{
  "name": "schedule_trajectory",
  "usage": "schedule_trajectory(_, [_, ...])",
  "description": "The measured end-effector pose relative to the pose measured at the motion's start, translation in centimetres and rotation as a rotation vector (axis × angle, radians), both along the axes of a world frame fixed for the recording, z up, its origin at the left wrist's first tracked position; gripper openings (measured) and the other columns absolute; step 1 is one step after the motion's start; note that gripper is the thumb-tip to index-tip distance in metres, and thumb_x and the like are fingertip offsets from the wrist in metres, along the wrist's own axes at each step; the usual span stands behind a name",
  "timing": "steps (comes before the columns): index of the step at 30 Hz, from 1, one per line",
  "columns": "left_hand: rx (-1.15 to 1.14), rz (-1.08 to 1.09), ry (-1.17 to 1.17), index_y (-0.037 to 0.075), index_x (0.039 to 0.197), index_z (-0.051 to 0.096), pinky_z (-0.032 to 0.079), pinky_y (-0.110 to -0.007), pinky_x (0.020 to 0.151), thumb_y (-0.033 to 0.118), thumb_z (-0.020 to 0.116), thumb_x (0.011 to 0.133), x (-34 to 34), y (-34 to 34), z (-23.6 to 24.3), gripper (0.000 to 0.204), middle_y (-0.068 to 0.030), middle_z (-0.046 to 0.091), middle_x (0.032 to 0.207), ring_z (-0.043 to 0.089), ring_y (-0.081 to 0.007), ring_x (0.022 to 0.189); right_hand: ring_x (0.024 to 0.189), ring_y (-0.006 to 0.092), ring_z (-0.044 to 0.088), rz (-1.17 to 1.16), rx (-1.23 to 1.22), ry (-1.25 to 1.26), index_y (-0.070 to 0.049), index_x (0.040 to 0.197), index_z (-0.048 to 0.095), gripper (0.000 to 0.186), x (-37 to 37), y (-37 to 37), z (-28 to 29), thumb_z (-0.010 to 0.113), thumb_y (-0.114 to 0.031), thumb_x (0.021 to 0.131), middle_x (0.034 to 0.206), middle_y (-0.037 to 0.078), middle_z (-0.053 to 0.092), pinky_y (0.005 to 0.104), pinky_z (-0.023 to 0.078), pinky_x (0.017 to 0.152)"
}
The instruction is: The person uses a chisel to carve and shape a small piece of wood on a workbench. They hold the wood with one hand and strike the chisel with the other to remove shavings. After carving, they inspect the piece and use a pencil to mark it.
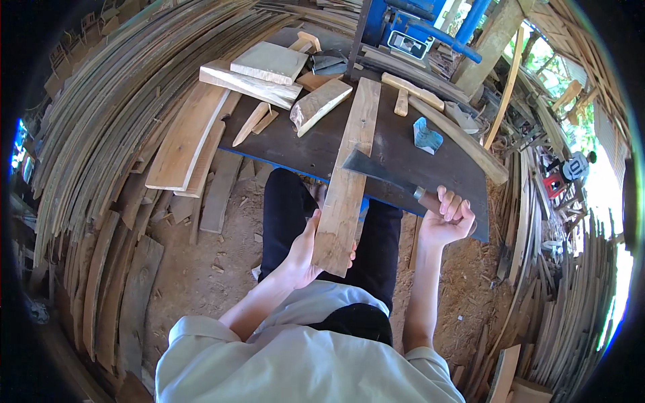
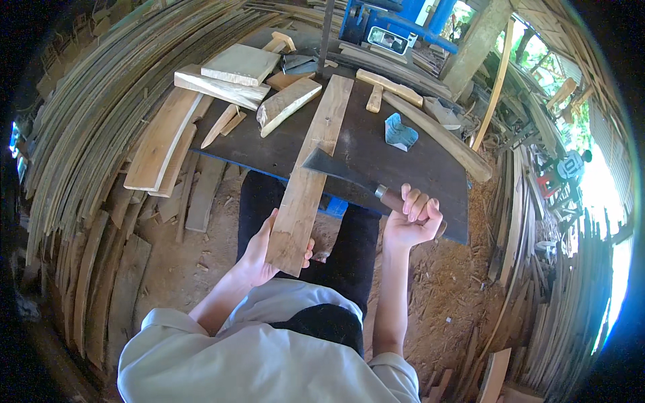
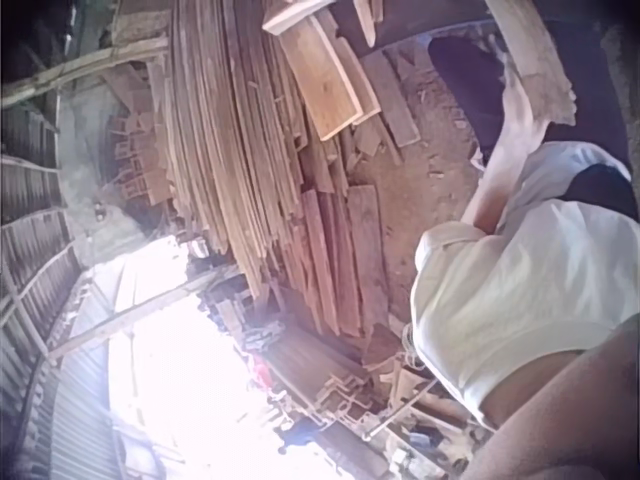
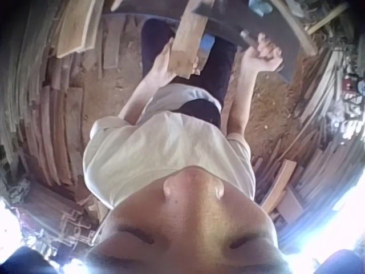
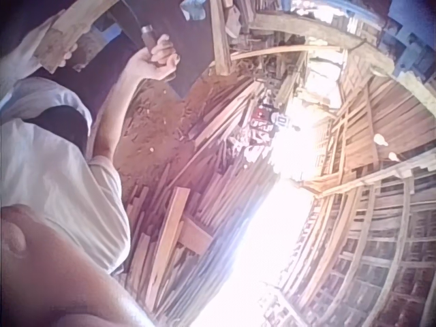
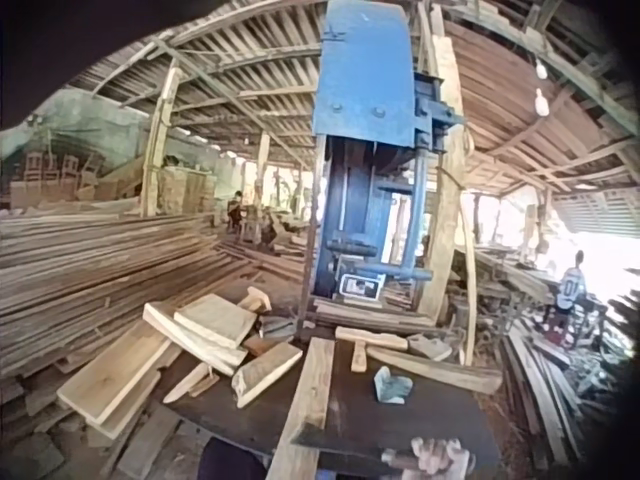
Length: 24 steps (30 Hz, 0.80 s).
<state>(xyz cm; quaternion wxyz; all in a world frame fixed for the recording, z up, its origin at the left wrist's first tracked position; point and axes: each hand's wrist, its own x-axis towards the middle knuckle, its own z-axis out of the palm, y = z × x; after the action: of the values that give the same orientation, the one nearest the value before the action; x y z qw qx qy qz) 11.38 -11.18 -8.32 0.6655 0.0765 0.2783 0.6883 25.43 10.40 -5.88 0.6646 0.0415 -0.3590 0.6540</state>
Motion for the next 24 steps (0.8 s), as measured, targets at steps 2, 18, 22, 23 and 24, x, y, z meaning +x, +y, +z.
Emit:
schedule_trajectory(2, [0.013,-0.013,-0.019,0.003,0.128,0.045,0.055,-0.041,0.072,0.055,0.021,0.1,-0.2,0.0,-0.1,0.063,-0.0182,0.06,0.095,0.062,-0.0273,0.08,0.051,0.0116,0.037,-0.014,-0.03,0.01,-0.018,0.054,0.028,0.037,0.0,0.1,-0.4,0.046,-0.015,0.086,0.046,-0.002,0.033,0.0337,0.035,0.07])
schedule_trajectory(18, [0.182,-0.203,-0.506,0.001,0.137,0.038,0.048,-0.043,0.086,0.069,0.034,0.091,1.1,0.5,-0.8,0.082,-0.0101,0.056,0.11,0.058,-0.0244,0.095,0.069,0.0158,0.044,-0.286,0.239,-0.259,-0.014,0.069,0.036,0.027,2.9,-11.2,-2.7,0.045,-0.014,0.094,0.064,0.001,0.042,0.0392,0.035,0.082])
schedule_trajectory(22, [0.299,-0.235,-0.554,0.004,0.136,0.038,0.045,-0.045,0.089,0.073,0.041,0.086,0.9,0.9,-2.4,0.086,-0.0076,0.053,0.113,0.055,-0.024,0.097,0.069,0.0159,0.044,-0.337,0.338,-0.292,-0.014,0.072,0.038,0.024,2.8,-11.6,-2.9,0.045,-0.016,0.095,0.065,0.001,0.044,0.0369,0.034,0.074])
schedule_trajectory(23, [0.298,-0.22,-0.556,0.004,0.135,0.039,0.045,-0.044,0.088,0.073,0.042,0.086,0.9,0.9,-2.7,0.085,-0.0074,0.053,0.112,0.055,-0.0237,0.096,0.069,0.0163,0.045,-0.328,0.352,-0.299,-0.013,0.072,0.039,0.023,2.9,-11.6,-2.9,0.046,-0.016,0.094,0.066,0.001,0.044,0.0367,0.035,0.073])
schedule_trajectory(24, [0.297,-0.205,-0.558,0.004,0.135,0.04,0.046,-0.044,0.088,0.073,0.042,0.086,0.8,0.9,-2.8,0.084,-0.0072,0.054,0.111,0.056,-0.0233,0.095,0.069,0.0164,0.045,-0.324,0.345,-0.299,-0.013,0.072,0.039,0.023,3.0,-11.5,-3.0,0.046,-0.016,0.094,0.066,0.002,0.044,0.0367,0.035,0.073])
